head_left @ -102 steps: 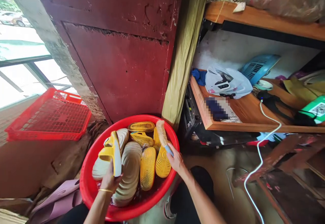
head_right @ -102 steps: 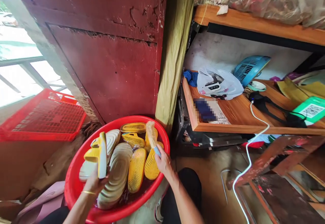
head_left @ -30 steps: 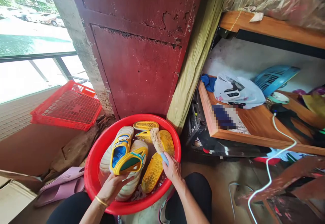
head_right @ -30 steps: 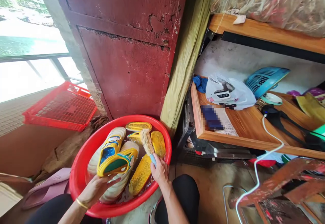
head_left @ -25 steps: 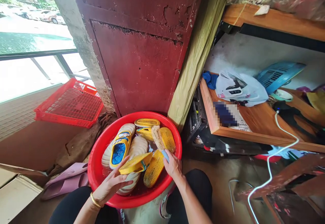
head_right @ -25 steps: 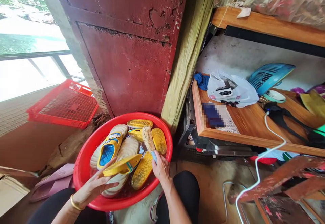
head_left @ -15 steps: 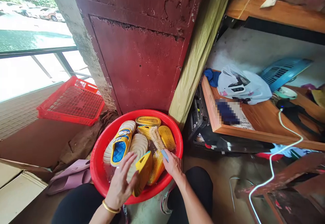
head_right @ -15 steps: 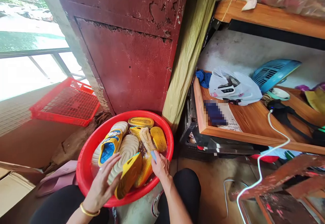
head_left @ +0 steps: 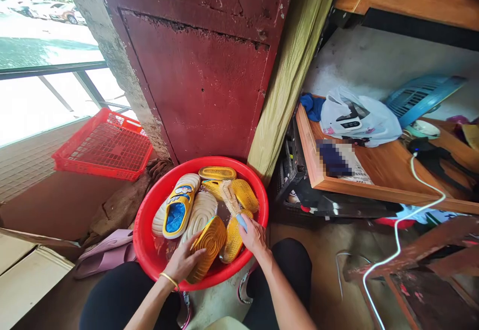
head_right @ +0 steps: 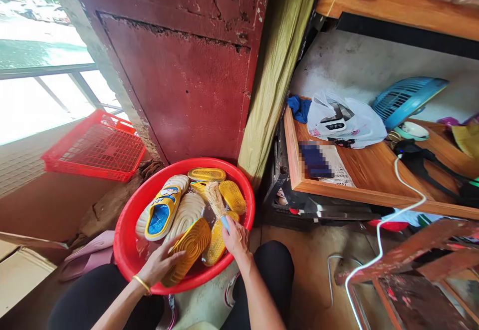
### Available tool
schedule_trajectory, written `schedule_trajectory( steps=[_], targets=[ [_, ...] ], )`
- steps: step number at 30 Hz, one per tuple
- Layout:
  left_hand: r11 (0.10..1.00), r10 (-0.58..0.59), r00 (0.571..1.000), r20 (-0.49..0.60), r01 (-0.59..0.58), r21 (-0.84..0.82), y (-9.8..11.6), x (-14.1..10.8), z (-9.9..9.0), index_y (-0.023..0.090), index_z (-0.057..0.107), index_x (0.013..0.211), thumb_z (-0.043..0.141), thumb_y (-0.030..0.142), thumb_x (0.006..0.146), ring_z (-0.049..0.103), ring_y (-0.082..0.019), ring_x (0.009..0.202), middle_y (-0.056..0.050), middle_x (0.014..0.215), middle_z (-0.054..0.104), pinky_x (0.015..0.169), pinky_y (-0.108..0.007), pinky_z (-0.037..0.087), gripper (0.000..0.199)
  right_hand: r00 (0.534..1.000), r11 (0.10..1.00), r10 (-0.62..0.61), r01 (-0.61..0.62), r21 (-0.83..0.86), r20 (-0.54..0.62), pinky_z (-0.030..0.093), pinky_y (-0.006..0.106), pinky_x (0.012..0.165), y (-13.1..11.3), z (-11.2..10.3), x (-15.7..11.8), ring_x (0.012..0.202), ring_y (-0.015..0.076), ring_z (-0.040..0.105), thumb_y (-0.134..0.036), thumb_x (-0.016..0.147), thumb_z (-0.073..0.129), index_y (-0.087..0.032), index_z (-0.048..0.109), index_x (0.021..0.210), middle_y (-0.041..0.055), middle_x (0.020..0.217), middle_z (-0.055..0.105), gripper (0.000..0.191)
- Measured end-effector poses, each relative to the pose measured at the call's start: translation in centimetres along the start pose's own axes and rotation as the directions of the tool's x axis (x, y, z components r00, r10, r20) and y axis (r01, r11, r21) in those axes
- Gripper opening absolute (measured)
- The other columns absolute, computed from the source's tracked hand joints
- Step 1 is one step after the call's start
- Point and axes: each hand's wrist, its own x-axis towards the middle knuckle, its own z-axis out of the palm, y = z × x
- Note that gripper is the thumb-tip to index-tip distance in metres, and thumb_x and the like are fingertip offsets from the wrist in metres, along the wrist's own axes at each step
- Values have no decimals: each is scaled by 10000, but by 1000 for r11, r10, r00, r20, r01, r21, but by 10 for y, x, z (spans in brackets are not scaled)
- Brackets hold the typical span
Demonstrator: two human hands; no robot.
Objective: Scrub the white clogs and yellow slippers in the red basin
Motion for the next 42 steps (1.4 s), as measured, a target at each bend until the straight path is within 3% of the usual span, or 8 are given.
schedule_trajectory(
  steps=[3, 7, 11, 15, 23, 30, 36, 42],
  targets=[
    [999, 41, 998, -49, -40, 10, 19, 2, -13, 242, 725, 1179, 811, 475, 627, 591, -379, 1287, -106, 1251, 728, 1145, -488, 407, 605, 1000, 1000, 14, -14, -5, -1, 537, 275, 941, 0, 0, 1, 1052, 210, 723, -261, 947, 550, -243, 613, 1407, 72, 1212, 753, 464],
    [876, 376, 908, -182, -285, 389, 33, 14, -13, 191, 623, 1357, 654, 366, 800, 451, -388, 1426, -188, 1541, 479, 1180, -542, 343, 584, 1000, 1000, 13, -13, -26, 6, 548, 277, 914, 0, 1, 2, 1038, 215, 726, -260, 944, 552, -243, 609, 1412, 79, 1217, 750, 472],
    [710, 466, 884, -26, -356, 607, 24, 20, 13, 193, 621, 1357, 595, 258, 831, 399, -430, 1456, -213, 1599, 392, 1131, -599, 382, 530, 1000, 999, 9, -9, -31, -13, 538, 275, 933, 1, 5, 1, 1055, 210, 720, -246, 945, 549, -243, 618, 1402, 81, 1202, 753, 461],
    [706, 506, 862, 35, -438, 556, 0, 18, 27, 214, 542, 1427, 507, 310, 918, 459, -353, 1429, -191, 1572, 442, 1122, -520, 426, 520, 1000, 999, -3, 2, -34, -13, 541, 273, 934, 3, 7, 0, 1053, 210, 722, -251, 951, 540, -238, 613, 1409, 79, 1186, 759, 465],
    [914, 155, 961, -229, -51, 402, -37, 27, -12, 256, 641, 1025, 717, 491, 735, 648, -354, 1151, -112, 1076, 710, 1038, -457, 455, 381, 996, 998, -17, 22, 52, -84, 549, 329, 996, 1, 6, -2, 1103, 238, 715, -230, 945, 519, -201, 641, 1381, 107, 1231, 744, 454],
    [879, -54, 982, -179, 131, 458, -14, 50, 3, 269, 462, 688, 608, 473, 820, 678, -300, 820, -27, 666, 599, 803, -392, 458, 283, 990, 956, -19, 59, 286, -138, 566, 286, 975, -5, 2, -7, 1160, 222, 695, -265, 975, 480, -195, 620, 1399, 113, 1293, 714, 452],
    [992, -122, 940, -317, 113, -46, 2, 69, 20, 222, 570, 810, 671, 551, 757, 670, -251, 756, -6, 708, 627, 743, -376, 511, 348, 987, 923, -33, 91, 375, -158, 608, 279, 881, -28, -23, -16, 1036, 224, 739, -308, 995, 467, -198, 608, 1406, 105, 1233, 740, 449],
    [946, -143, 878, -458, -15, -324, 13, 80, 22, 154, 567, 1272, 720, 478, 709, 696, -293, 1025, -134, 1156, 704, 901, -430, 552, 667, 973, 896, -196, 227, 383, -120, 551, 314, 1012, -49, -58, -31, 1172, 234, 688, -319, 1007, 447, -235, 594, 1438, 91, 1327, 698, 463]
  ],
)
